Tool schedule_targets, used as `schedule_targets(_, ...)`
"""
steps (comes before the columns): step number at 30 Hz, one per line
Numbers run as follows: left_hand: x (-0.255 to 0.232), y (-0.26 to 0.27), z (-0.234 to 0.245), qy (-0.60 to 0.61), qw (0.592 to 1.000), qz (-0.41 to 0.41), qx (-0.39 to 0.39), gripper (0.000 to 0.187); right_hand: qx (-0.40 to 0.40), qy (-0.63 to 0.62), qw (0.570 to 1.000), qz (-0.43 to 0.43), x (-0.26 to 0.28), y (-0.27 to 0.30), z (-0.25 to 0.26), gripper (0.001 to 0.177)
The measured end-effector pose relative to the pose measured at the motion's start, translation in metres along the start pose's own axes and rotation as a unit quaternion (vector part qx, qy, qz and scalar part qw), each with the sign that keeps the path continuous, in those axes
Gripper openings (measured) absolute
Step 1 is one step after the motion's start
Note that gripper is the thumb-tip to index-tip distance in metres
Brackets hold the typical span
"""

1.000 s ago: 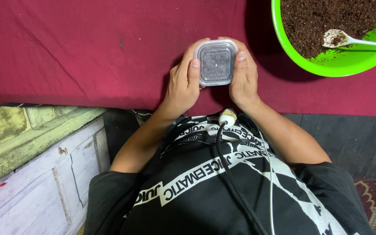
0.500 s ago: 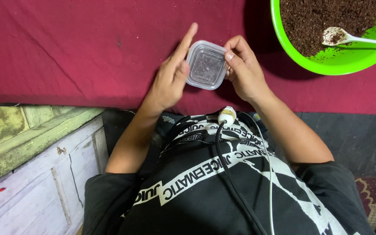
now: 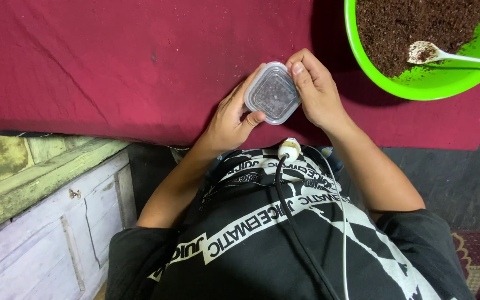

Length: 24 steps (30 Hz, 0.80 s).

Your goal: Filling a small plastic container with soil substrate using a spoon and securing it with a lid.

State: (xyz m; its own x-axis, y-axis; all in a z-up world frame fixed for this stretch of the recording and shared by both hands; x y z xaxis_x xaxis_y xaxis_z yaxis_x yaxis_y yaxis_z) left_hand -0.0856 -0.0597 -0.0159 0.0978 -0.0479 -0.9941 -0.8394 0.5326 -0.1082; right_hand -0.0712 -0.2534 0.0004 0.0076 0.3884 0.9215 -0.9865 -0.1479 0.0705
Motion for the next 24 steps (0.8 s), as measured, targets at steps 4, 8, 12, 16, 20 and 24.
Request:
schedule_targets(4, -0.005, -0.007, 0.009, -0.027, 0.995, 0.073, 0.06, 0.112, 0.005, 0.02, 1.0, -0.015, -0.003, 0.0, 0.0, 0.046)
schedule_targets(8, -0.008, -0.006, 0.022, -0.098, 0.994, 0.049, 0.029, 0.087, 0.078, 0.011, 0.997, 0.008, 0.006, 0.004, -0.004, 0.071)
schedule_targets(12, -0.014, -0.001, 0.045, -0.13, 0.991, 0.029, -0.014, 0.076, 0.144, 0.003, 0.987, 0.068, 0.027, 0.006, -0.021, 0.103)
schedule_targets(16, -0.019, 0.008, 0.072, -0.149, 0.988, 0.017, -0.048, 0.076, 0.127, 0.073, 0.983, 0.106, 0.03, -0.02, -0.045, 0.098)
schedule_targets(20, -0.023, 0.021, 0.112, -0.2, 0.967, 0.021, -0.155, 0.081, 0.174, 0.14, 0.952, 0.208, 0.047, -0.065, -0.074, 0.103)
schedule_targets(24, -0.024, 0.034, 0.162, -0.255, 0.941, 0.057, -0.214, 0.083, 0.183, 0.16, 0.929, 0.277, 0.063, -0.115, -0.113, 0.092)
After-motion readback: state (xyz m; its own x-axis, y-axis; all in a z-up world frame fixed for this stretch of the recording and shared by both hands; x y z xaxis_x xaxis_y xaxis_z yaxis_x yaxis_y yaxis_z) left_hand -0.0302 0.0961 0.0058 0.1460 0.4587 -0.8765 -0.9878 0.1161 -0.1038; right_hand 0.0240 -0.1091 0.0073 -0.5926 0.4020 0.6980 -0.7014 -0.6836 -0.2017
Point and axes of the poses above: each hand's wrist, its own y-axis away from the middle knuckle, its own z-axis out of the back of the hand, x = y × z, the point moved 4 cm from there along -y, towards the middle knuckle, and after that the axes turned 11 degrees about y, right-handed, at the moved point
